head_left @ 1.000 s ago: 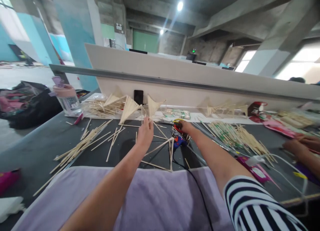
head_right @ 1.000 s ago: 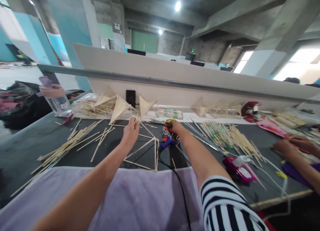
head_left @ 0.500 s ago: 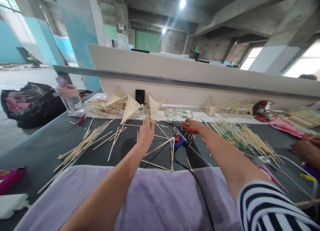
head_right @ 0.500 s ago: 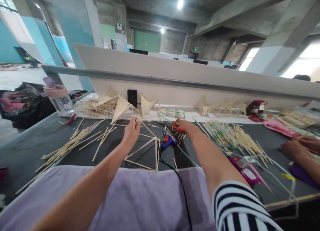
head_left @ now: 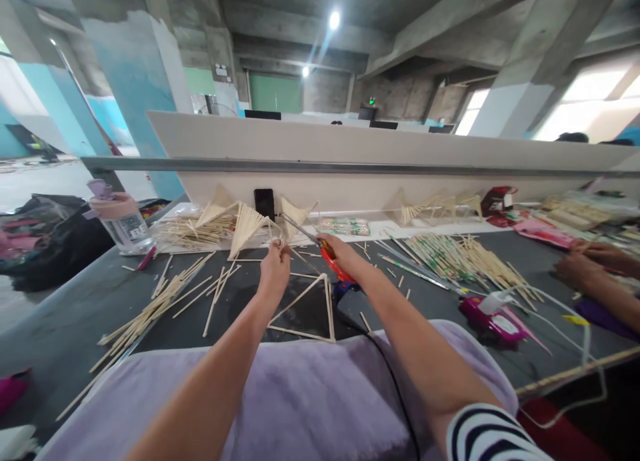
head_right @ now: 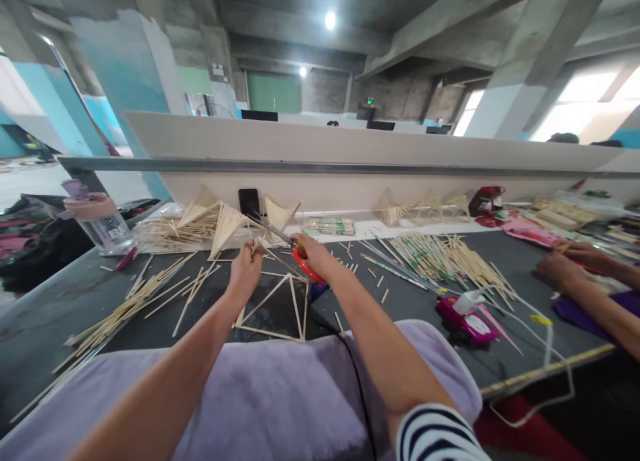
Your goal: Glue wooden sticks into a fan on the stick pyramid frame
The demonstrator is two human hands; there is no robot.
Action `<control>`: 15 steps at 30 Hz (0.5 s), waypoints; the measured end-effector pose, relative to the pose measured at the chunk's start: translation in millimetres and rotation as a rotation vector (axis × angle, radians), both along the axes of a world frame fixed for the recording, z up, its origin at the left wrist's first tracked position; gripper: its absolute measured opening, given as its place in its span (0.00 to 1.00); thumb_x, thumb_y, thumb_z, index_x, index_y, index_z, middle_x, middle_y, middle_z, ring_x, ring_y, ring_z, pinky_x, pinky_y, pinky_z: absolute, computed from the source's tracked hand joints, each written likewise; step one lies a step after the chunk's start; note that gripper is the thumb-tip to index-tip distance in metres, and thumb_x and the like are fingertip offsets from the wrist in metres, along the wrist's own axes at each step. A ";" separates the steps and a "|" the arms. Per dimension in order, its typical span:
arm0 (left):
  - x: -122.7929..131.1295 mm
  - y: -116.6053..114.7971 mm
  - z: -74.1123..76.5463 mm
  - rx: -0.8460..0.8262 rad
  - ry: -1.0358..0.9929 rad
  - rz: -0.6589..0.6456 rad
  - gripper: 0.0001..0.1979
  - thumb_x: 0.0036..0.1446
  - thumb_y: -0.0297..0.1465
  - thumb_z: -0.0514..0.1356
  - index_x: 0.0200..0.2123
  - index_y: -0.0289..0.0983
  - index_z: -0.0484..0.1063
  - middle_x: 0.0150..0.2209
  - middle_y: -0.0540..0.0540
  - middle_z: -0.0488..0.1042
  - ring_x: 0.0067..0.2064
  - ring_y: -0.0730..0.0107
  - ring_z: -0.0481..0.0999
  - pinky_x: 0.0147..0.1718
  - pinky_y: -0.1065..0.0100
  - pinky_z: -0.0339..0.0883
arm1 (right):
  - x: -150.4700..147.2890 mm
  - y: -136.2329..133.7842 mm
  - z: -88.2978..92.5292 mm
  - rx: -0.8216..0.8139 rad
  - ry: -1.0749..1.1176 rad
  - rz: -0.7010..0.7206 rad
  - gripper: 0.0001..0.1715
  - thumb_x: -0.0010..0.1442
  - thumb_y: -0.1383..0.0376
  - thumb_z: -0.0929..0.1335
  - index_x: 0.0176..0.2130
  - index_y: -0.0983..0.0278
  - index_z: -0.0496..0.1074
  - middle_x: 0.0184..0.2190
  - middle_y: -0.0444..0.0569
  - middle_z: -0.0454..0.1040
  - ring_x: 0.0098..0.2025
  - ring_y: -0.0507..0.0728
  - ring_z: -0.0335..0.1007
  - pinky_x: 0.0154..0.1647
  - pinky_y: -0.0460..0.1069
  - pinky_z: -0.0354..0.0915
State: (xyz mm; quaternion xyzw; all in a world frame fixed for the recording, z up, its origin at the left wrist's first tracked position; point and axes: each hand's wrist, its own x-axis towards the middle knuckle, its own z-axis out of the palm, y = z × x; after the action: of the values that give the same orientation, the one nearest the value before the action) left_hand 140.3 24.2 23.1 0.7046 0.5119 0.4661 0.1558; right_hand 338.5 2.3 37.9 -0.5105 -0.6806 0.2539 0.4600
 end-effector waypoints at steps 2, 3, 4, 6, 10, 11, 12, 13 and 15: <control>-1.0 0.5 -0.7 0.027 0.021 -0.010 0.12 0.60 0.35 0.49 0.42 0.37 0.66 0.31 0.43 0.74 0.32 0.63 0.74 0.30 0.69 0.59 | -3.4 6.6 -2.5 0.076 -0.130 -0.006 0.28 0.39 0.72 0.64 0.43 0.60 0.69 0.43 0.47 0.71 0.48 0.58 0.64 0.46 0.50 0.60; -1.3 0.7 -1.1 0.040 0.027 -0.013 0.12 0.60 0.36 0.49 0.42 0.38 0.66 0.31 0.43 0.74 0.32 0.64 0.74 0.30 0.69 0.59 | -3.0 8.3 -4.6 0.086 -0.185 -0.016 0.28 0.38 0.72 0.64 0.43 0.61 0.69 0.41 0.47 0.72 0.46 0.58 0.65 0.45 0.49 0.60; -1.5 0.9 -1.5 0.049 0.029 -0.013 0.12 0.60 0.36 0.49 0.42 0.38 0.66 0.31 0.44 0.74 0.32 0.64 0.74 0.30 0.69 0.59 | -1.8 8.7 -6.8 0.067 -0.220 -0.027 0.28 0.38 0.72 0.65 0.43 0.61 0.69 0.38 0.46 0.72 0.43 0.57 0.66 0.42 0.49 0.60; -1.1 0.9 -2.0 0.061 0.025 -0.009 0.12 0.60 0.37 0.49 0.42 0.38 0.66 0.31 0.44 0.74 0.32 0.65 0.73 0.30 0.70 0.59 | 1.6 6.4 -10.2 0.003 -0.269 -0.041 0.27 0.39 0.71 0.66 0.42 0.61 0.69 0.31 0.43 0.71 0.34 0.55 0.66 0.35 0.47 0.60; 0.4 0.1 -1.4 0.053 0.025 -0.002 0.12 0.60 0.37 0.49 0.41 0.37 0.66 0.32 0.44 0.74 0.32 0.66 0.73 0.31 0.70 0.59 | 3.3 -2.1 -9.2 -0.072 -0.304 -0.014 0.20 0.44 0.67 0.65 0.41 0.61 0.68 0.21 0.39 0.67 0.24 0.51 0.60 0.27 0.45 0.56; 0.6 -0.1 -1.2 0.051 0.026 -0.002 0.12 0.60 0.37 0.49 0.42 0.37 0.66 0.32 0.43 0.74 0.33 0.66 0.73 0.31 0.69 0.59 | 1.8 -3.6 -8.0 -0.087 -0.313 0.001 0.19 0.45 0.67 0.65 0.41 0.61 0.68 0.20 0.39 0.66 0.23 0.51 0.59 0.27 0.45 0.55; 0.7 -0.2 -0.9 0.048 0.028 -0.002 0.13 0.60 0.37 0.49 0.42 0.37 0.66 0.32 0.43 0.74 0.33 0.66 0.73 0.31 0.69 0.59 | -0.3 -4.6 -6.9 -0.105 -0.328 0.010 0.19 0.46 0.68 0.64 0.41 0.61 0.68 0.20 0.39 0.66 0.23 0.51 0.59 0.27 0.45 0.55; 0.8 -0.3 -0.8 0.043 0.030 0.001 0.13 0.60 0.37 0.49 0.42 0.37 0.66 0.32 0.44 0.74 0.33 0.65 0.73 0.31 0.69 0.59 | -2.9 -5.2 -6.0 -0.124 -0.349 0.014 0.18 0.46 0.68 0.64 0.41 0.62 0.68 0.21 0.39 0.67 0.23 0.51 0.59 0.27 0.45 0.55; 0.6 -0.2 -0.6 0.027 0.042 0.009 0.13 0.60 0.37 0.49 0.42 0.37 0.66 0.32 0.44 0.74 0.33 0.65 0.73 0.31 0.69 0.59 | -8.4 -5.8 -5.2 -0.161 -0.393 0.012 0.19 0.46 0.69 0.63 0.41 0.62 0.68 0.23 0.40 0.67 0.24 0.51 0.60 0.27 0.44 0.55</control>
State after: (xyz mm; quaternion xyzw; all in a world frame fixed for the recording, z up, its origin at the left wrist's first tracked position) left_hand 140.9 24.1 22.6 0.7141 0.5118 0.4586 0.1335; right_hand 330.1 -3.5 32.7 -0.5810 -0.7379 0.2058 0.2749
